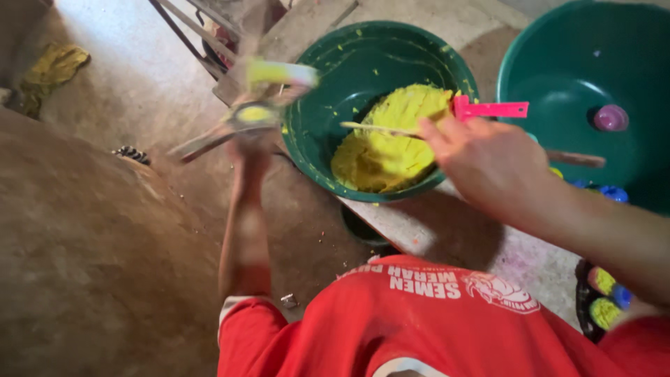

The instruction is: The person scoops yellow dough from a green bucket using a pink spatula and packs it into a handheld metal mold. They then press the filled mold onto a tray of colorful plastic bottle caps to form round dough pieces. The person repeats this cycle multiple times, filling the mold and pressing it onto the caps.

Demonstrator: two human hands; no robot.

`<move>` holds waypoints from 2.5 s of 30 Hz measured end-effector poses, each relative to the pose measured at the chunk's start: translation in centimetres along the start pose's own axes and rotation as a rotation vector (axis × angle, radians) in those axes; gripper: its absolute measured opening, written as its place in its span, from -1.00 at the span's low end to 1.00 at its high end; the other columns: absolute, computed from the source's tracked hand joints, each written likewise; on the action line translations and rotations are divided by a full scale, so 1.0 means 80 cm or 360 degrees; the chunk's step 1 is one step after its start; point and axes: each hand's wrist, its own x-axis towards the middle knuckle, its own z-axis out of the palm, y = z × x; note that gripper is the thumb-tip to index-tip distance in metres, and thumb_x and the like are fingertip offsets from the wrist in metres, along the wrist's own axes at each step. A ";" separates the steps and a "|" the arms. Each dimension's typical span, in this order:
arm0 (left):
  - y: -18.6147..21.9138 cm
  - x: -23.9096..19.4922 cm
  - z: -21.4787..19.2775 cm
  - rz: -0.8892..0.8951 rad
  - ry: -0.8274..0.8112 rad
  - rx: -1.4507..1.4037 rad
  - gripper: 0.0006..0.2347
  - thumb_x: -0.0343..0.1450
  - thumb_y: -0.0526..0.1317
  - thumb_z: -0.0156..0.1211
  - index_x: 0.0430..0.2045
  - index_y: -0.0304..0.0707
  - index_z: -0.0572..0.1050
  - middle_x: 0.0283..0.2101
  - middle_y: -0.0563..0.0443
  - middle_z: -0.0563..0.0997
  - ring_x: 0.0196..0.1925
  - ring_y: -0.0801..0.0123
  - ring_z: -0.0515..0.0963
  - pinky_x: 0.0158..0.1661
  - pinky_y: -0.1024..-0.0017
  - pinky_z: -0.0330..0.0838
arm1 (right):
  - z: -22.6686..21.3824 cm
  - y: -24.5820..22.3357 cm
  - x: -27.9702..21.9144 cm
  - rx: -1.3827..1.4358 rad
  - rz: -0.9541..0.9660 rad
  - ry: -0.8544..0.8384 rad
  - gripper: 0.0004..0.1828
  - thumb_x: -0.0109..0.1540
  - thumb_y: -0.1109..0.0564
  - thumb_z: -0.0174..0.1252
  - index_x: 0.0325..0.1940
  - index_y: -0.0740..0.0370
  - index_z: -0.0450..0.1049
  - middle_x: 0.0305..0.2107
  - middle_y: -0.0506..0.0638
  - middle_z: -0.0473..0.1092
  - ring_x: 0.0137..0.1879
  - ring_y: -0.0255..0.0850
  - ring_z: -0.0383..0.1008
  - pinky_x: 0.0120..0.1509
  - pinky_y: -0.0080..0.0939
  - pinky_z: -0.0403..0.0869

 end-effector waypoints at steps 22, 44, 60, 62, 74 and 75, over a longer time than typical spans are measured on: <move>0.449 -0.031 0.050 0.0616 -0.1381 -0.1125 -0.70 0.31 -0.12 0.44 -0.14 -0.04 0.51 -0.19 -0.05 0.68 -0.13 0.10 0.70 -0.12 0.23 0.56 | -0.028 0.031 -0.362 0.1830 0.0414 0.1446 -0.61 0.56 -0.12 0.02 0.36 0.09 0.19 0.21 0.38 0.36 0.08 0.08 0.56 0.04 0.10 0.62; 0.769 -0.052 0.255 0.0845 -0.2286 -0.2344 -0.33 0.37 -0.12 0.53 0.35 -0.29 0.30 0.34 -0.15 0.51 0.36 0.20 0.54 0.38 0.28 0.46 | 0.118 0.050 -0.967 0.3571 0.1878 0.0353 0.00 0.10 -0.28 0.34 0.38 0.45 0.20 0.15 0.38 0.34 0.27 0.17 0.40 0.37 0.10 0.35; 0.861 -0.026 0.520 -0.0204 -0.1927 -0.4531 -0.74 0.38 -0.14 0.05 -0.13 -0.24 0.37 -0.13 -0.01 0.40 0.05 0.20 0.43 0.24 0.19 0.26 | 0.134 0.136 -0.876 0.3100 0.2050 -0.0064 -0.02 0.23 -0.58 -0.24 0.33 0.26 0.33 -0.02 0.12 0.49 0.05 -0.10 0.51 0.12 -0.02 0.47; 0.868 -0.017 0.548 -0.0336 -0.1908 -0.4648 -0.76 0.39 -0.14 0.00 -0.15 -0.25 0.38 -0.18 0.03 0.41 0.03 0.22 0.44 0.32 0.10 0.27 | 0.144 0.149 -0.870 0.2837 0.2358 -0.0260 -0.07 0.27 -0.56 -0.30 0.31 0.21 0.37 -0.12 0.14 0.49 -0.09 -0.05 0.39 -0.02 0.01 0.34; 0.844 -0.023 0.624 -0.0747 -0.2054 -0.4696 -0.76 0.52 -0.03 -0.13 -0.22 -0.18 0.38 -0.26 0.06 0.40 -0.13 0.30 0.44 0.14 0.20 0.37 | 0.193 0.142 -0.801 0.2294 0.2395 -0.0162 -0.15 0.34 -0.51 -0.32 -0.21 0.29 0.55 -0.46 -0.06 0.46 -0.31 -0.26 0.41 -0.20 -0.19 0.39; 0.841 -0.018 0.625 -0.0690 -0.2039 -0.4671 -0.76 0.53 -0.03 -0.14 -0.22 -0.18 0.38 -0.26 0.06 0.40 -0.13 0.29 0.44 0.12 0.19 0.39 | 0.196 0.141 -0.795 0.2300 0.2382 -0.0132 -0.15 0.34 -0.51 -0.32 -0.22 0.29 0.55 -0.46 -0.05 0.45 -0.32 -0.26 0.40 -0.21 -0.19 0.38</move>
